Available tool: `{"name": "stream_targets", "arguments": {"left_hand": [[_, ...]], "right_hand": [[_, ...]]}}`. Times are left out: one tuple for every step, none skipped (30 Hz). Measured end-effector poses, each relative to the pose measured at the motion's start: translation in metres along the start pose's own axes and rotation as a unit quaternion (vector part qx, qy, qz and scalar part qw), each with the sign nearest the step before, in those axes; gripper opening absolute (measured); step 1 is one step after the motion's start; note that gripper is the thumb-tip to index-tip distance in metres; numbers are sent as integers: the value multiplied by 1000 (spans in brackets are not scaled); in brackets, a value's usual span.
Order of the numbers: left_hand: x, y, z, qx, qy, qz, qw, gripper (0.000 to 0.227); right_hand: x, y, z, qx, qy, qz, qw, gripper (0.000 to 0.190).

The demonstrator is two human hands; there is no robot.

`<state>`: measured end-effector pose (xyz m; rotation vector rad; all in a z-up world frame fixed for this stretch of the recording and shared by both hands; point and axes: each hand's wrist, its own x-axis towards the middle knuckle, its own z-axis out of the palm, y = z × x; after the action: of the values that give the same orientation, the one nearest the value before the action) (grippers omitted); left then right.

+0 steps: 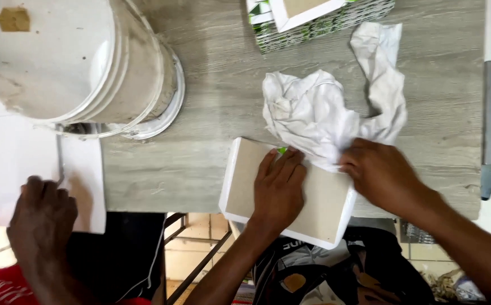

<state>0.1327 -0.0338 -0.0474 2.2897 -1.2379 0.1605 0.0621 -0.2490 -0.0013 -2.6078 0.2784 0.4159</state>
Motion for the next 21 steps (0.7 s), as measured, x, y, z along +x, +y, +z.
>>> {"name": "stream_targets", "arguments": {"left_hand": [[2,-2,1,-13,2,7,1000,8],[4,-3,4,-3,22,10,1000,9],[-1,-6,1,13,31,13,999,12],[1,-6,4,7,21,21,1000,12],[-1,-5,6,5,26,10,1000,14],[-3,-5,7,3,30,-2,1000,18],[-4,-3,6,0,31,3,1000,18],[-4,-1,3,9,18,-9,1000,21],[-2,2,1,19,9,-22,1000,23],[0,0,4,16,13,-19,1000,23],[-3,0,6,30,-11,-24,999,29],[-6,0,7,43,-35,-28,998,38],[-3,-4,-2,43,-32,-25,998,38],[1,-7,-11,77,-56,-41,995,47],[5,-9,-19,109,-81,-55,989,59],[4,-15,-26,107,-79,-50,990,59],[3,-21,-32,110,-111,-68,985,65],[2,-27,-38,114,-143,-85,980,72],[1,-26,-38,112,-137,-84,981,72],[1,-25,-38,105,-136,-91,981,71],[1,-24,-39,99,-137,-97,981,70]], "right_hand": [[14,-8,5,-7,2,13,1000,16],[28,-14,10,36,19,-24,999,19],[40,-24,23,92,36,-61,993,24],[40,-24,16,98,37,-49,993,24],[39,-26,11,129,23,-49,990,22],[39,-29,5,159,10,-49,986,20],[26,-25,3,158,14,-45,986,20],[13,-23,-1,153,11,-19,988,24],[2,-21,-6,145,8,5,989,28],[-3,-15,-9,141,12,7,990,28],[-11,-11,-9,154,10,34,987,23],[-19,-8,-9,167,9,60,984,18],[-19,-8,-7,166,14,60,984,18],[-19,-8,-6,127,26,42,991,17],[-21,-8,-6,88,39,28,995,15],[-22,-8,-2,86,43,31,995,15],[-24,-8,3,65,60,21,996,10],[-25,-9,8,43,77,11,996,8],[-19,-7,17,38,81,10,996,8],[-13,-6,26,45,92,-16,995,8],[-7,-4,37,54,103,-41,992,9]]}}
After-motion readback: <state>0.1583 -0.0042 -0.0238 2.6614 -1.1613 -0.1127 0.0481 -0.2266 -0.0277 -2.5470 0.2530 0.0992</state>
